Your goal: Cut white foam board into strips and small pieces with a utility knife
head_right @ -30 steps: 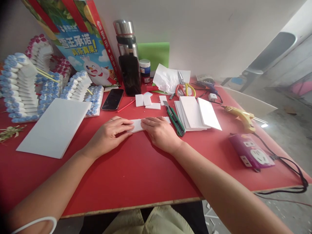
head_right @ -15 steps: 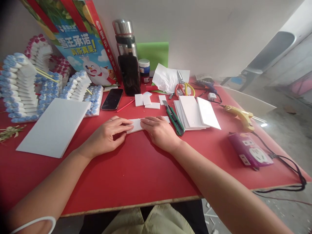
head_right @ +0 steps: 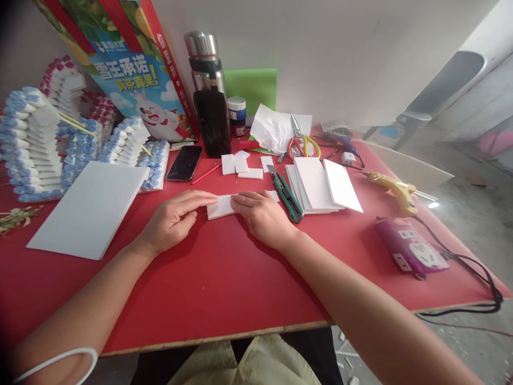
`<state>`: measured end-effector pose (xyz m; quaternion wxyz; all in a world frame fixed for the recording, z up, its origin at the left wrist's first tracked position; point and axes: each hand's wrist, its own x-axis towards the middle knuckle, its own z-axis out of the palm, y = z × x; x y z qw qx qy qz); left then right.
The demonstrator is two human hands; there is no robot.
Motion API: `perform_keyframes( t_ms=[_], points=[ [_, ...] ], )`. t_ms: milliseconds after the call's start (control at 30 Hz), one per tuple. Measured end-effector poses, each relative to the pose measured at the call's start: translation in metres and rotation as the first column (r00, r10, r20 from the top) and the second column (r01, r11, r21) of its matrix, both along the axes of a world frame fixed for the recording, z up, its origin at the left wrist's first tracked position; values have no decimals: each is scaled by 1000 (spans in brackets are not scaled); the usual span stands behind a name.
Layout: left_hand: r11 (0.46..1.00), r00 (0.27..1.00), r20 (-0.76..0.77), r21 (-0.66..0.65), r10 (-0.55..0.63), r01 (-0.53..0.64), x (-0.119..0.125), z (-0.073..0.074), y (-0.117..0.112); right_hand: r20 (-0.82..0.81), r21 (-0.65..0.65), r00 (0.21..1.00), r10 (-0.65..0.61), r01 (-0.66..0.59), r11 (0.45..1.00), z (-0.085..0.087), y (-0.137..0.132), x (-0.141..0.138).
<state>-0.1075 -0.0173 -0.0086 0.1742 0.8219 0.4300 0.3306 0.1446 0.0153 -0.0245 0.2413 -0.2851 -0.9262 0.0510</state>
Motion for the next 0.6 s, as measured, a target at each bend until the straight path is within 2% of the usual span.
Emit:
perform_keyframes(
  t_ms=[100, 200, 267, 400, 600],
  points=[
    [992, 984, 130, -31, 125, -122, -5, -1, 1, 3, 7, 1000, -2, 2, 1000, 1, 0, 0],
    [980, 965, 180, 17, 190, -196, -8, 0, 1, -2, 11, 1000, -3, 3, 1000, 1, -1, 0],
    [985, 974, 167, 54, 152, -163, -5, 1, 0, 1, 6, 1000, -2, 2, 1000, 1, -1, 0],
    [994, 998, 67, 113, 7, -14, 8, -1, -4, -1, 9, 1000, -2, 2, 1000, 0, -1, -1],
    [987, 998, -30, 152, -54, 58, 19, -10, 0, -4, -5, 1000, -9, 9, 1000, 0, -1, 0]
  ],
)
